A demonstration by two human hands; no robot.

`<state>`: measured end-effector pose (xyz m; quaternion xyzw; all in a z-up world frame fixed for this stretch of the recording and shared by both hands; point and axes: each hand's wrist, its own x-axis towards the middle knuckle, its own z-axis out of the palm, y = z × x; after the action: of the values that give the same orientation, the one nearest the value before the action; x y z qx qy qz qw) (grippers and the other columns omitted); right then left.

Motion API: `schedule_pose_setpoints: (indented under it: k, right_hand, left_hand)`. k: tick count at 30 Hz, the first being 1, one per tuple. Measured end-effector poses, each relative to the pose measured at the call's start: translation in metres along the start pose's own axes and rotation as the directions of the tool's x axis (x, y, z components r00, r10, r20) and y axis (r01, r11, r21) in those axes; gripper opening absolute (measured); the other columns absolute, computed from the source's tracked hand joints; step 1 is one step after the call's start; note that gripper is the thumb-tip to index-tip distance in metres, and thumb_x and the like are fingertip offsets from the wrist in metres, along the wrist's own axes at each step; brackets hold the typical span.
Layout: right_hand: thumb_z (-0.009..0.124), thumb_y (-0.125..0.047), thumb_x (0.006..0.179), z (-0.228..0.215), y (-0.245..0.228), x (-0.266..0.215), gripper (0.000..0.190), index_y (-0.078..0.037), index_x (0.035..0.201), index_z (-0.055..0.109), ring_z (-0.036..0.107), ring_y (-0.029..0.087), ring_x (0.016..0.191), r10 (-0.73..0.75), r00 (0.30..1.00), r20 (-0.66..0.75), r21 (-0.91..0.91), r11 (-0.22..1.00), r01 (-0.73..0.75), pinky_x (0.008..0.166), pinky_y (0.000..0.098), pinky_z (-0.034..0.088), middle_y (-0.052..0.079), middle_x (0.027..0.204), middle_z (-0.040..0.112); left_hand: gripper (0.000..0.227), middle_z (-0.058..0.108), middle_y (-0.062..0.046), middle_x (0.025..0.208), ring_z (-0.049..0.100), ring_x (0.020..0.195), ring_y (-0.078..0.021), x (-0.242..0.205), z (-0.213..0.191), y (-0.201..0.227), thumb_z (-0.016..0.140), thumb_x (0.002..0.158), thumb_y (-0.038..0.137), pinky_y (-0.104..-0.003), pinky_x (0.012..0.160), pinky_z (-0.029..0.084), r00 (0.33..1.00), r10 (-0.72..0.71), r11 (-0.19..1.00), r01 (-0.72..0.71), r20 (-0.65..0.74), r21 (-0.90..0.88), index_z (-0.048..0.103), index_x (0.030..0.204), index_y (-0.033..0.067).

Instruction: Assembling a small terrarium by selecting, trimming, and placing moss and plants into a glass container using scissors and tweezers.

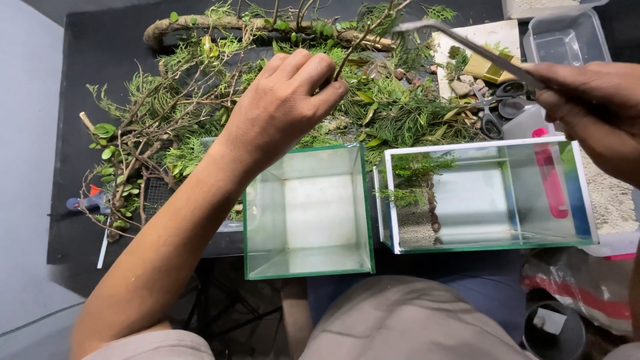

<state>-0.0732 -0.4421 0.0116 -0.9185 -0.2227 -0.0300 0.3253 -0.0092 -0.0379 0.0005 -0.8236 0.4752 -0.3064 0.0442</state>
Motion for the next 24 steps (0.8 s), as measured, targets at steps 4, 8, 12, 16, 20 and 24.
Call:
schedule_pose_setpoints:
  k: [4, 8, 12, 16, 20, 24]
  right_hand:
    - [0.055, 0.005, 0.121, -0.003, 0.050, -0.015, 0.045, 0.012, 0.166, 0.060, 0.059, 0.038, 0.085, 0.046, 0.997, -0.064, -0.086, 0.995, -0.052, 0.071, 0.0441, 0.050, 0.029, 0.106, 0.055]
    - [0.049, -0.002, 0.125, -0.005, 0.067, -0.017, 0.047, 0.015, 0.169, 0.057, 0.059, 0.035, 0.077, 0.074, 0.995, -0.065, -0.054, 0.996, -0.077, 0.063, 0.0420, 0.048, 0.028, 0.099, 0.053]
    - [0.050, -0.006, 0.124, -0.003, 0.049, -0.022, 0.049, 0.016, 0.168, 0.056, 0.060, 0.036, 0.082, 0.048, 0.995, -0.092, -0.057, 0.997, -0.054, 0.075, 0.0418, 0.050, 0.029, 0.108, 0.051]
    - [0.049, -0.006, 0.123, -0.002, 0.032, -0.021, 0.051, 0.016, 0.169, 0.054, 0.049, 0.028, 0.063, 0.109, 0.990, -0.091, 0.003, 0.994, -0.109, 0.069, 0.0385, 0.043, 0.025, 0.096, 0.053]
    - [0.048, -0.006, 0.123, -0.007, 0.022, -0.018, 0.052, 0.016, 0.169, 0.053, 0.050, 0.030, 0.063, 0.061, 0.995, -0.074, -0.054, 0.996, -0.065, 0.067, 0.0398, 0.045, 0.026, 0.098, 0.055]
    - [0.054, 0.001, 0.116, -0.003, -0.003, -0.007, 0.045, 0.013, 0.159, 0.062, 0.064, 0.032, 0.079, 0.031, 0.998, -0.051, -0.038, 0.999, -0.033, 0.075, 0.0399, 0.052, 0.026, 0.093, 0.059]
  left_hand:
    - [0.027, 0.064, -0.008, 0.108, 0.064, 0.097, -0.0203, -0.002, 0.004, 0.000, 0.082, 0.088, 0.001, -0.034, 0.087, 0.063, 1.000, 0.006, 1.000, -0.006, 0.022, -0.012, 0.067, 0.109, 0.0092]
    - [0.023, 0.061, -0.007, 0.107, 0.061, 0.093, -0.0202, -0.001, 0.002, 0.001, 0.080, 0.089, 0.001, -0.034, 0.084, 0.060, 1.000, 0.010, 1.000, -0.010, 0.012, -0.029, 0.067, 0.106, 0.0094]
    - [0.023, 0.060, -0.007, 0.107, 0.062, 0.094, -0.0195, 0.001, 0.002, 0.003, 0.080, 0.089, 0.001, -0.033, 0.084, 0.061, 1.000, 0.014, 1.000, -0.014, 0.011, -0.007, 0.066, 0.105, 0.0098]
    - [0.023, 0.060, -0.005, 0.104, 0.061, 0.092, -0.0176, 0.002, 0.002, 0.005, 0.079, 0.088, 0.001, -0.031, 0.083, 0.062, 0.999, 0.036, 0.999, -0.037, 0.011, 0.038, 0.065, 0.102, 0.0117]
    - [0.024, 0.058, -0.004, 0.103, 0.060, 0.089, -0.0163, 0.002, 0.003, 0.008, 0.078, 0.086, -0.001, -0.030, 0.079, 0.059, 0.998, 0.057, 0.996, -0.058, 0.022, 0.065, 0.066, 0.102, 0.0125]
    - [0.022, 0.057, -0.003, 0.102, 0.058, 0.090, -0.0164, 0.005, 0.002, 0.010, 0.077, 0.087, 0.001, -0.029, 0.078, 0.055, 0.997, 0.072, 0.993, -0.072, 0.007, 0.091, 0.064, 0.098, 0.0153]
